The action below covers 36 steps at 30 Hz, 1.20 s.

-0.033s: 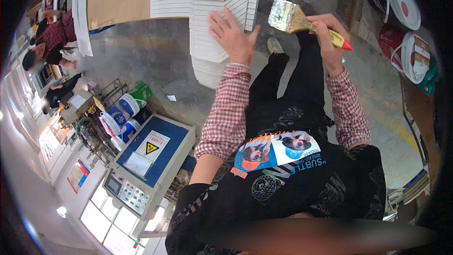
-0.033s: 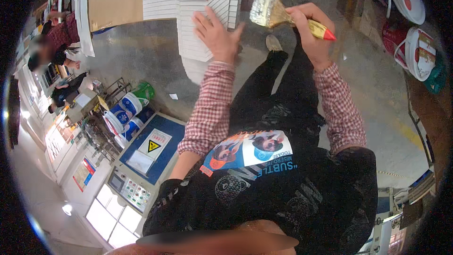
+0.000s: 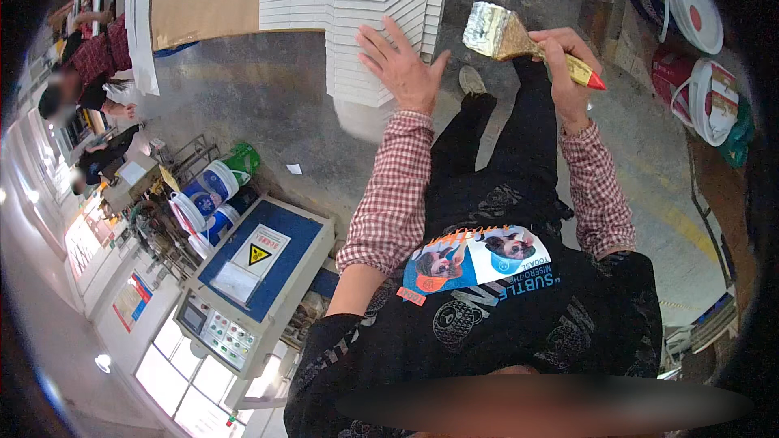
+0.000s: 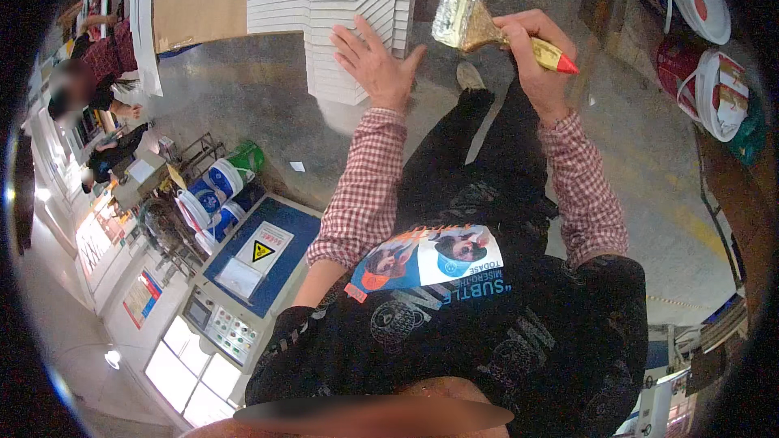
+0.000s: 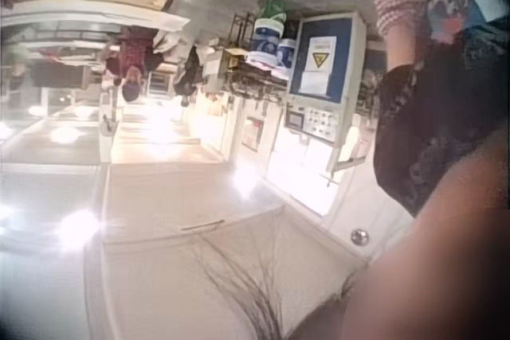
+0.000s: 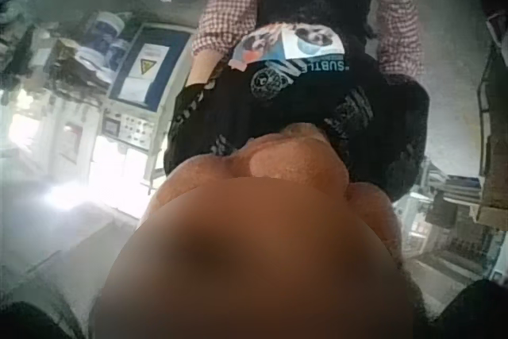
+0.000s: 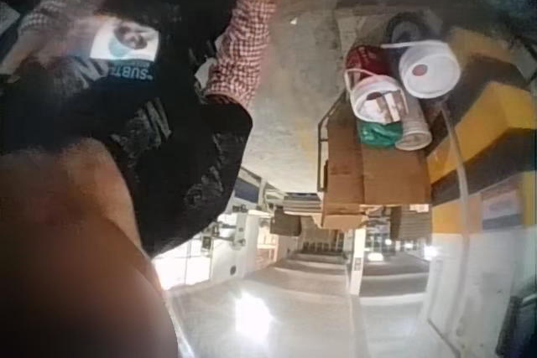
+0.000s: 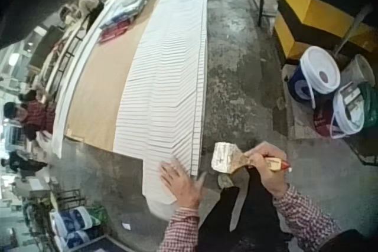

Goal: Applying adhesive to corrugated paper strips using a brush.

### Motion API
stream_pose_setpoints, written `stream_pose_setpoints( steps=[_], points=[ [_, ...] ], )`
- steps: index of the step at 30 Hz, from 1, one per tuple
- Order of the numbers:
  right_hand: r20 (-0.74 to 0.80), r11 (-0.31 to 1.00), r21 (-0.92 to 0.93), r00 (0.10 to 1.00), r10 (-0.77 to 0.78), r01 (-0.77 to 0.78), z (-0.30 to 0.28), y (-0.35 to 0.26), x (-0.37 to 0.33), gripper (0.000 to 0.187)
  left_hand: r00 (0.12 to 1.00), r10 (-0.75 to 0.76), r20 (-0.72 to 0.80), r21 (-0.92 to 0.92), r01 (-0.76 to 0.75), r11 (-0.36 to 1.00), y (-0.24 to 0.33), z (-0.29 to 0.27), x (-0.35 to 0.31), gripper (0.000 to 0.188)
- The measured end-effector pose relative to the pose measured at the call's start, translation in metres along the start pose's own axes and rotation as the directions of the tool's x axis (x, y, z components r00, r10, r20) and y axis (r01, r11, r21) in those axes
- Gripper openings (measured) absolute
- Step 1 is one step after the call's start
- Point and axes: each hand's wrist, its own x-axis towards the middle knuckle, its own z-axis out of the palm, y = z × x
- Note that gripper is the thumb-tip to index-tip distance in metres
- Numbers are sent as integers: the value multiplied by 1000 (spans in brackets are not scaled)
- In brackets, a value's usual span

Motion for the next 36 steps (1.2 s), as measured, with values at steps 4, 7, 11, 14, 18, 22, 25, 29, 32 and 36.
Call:
stream_pose_setpoints(
  steps=[4, 7, 11, 14, 18, 22, 25, 29, 32, 36],
  points=[
    [-9, 999, -38, 999, -34, 34, 2, 4, -6, 13, 998, 26, 52, 49, -28, 998, -2, 4, -7, 107],
    [19, 997, -72, 1000, -14, 15, 5, 14, -7, 11, 980, 71, 183, 11, -75, 997, -6, -14, -8, 100],
    [64, 987, -52, 987, -148, 151, 8, 17, 3, 11, 969, 119, 218, 44, -131, 990, -17, -35, -2, 91],
    [47, 977, -40, 977, -209, 211, 8, 19, 12, 10, 948, 159, 276, -51, -151, 987, -24, -49, 7, 81],
    [31, 982, 2, 982, -188, 188, 15, 22, 23, 9, 929, 213, 304, -150, -174, 973, -30, -56, 15, 74],
    [111, 971, -35, 967, -231, 236, 21, 32, 12, 8, 927, 258, 273, -164, -220, 962, -31, -56, 21, 71],
    [158, 960, -35, 950, -268, 277, 20, 35, 5, 8, 924, 251, 289, -134, -220, 966, -33, -53, 25, 72],
    [163, 960, -25, 949, -270, 278, 18, 24, 8, 8, 930, 242, 277, -158, -204, 966, -37, -49, 22, 72],
    [177, 956, -40, 943, -281, 292, 23, 32, 9, 7, 934, 257, 246, -121, -234, 965, -39, -43, 19, 72],
    [344, 967, -89, 919, -194, 237, 24, 39, 1, 8, 935, 245, 258, -105, -225, 969, -44, -40, 21, 71]
  ],
)
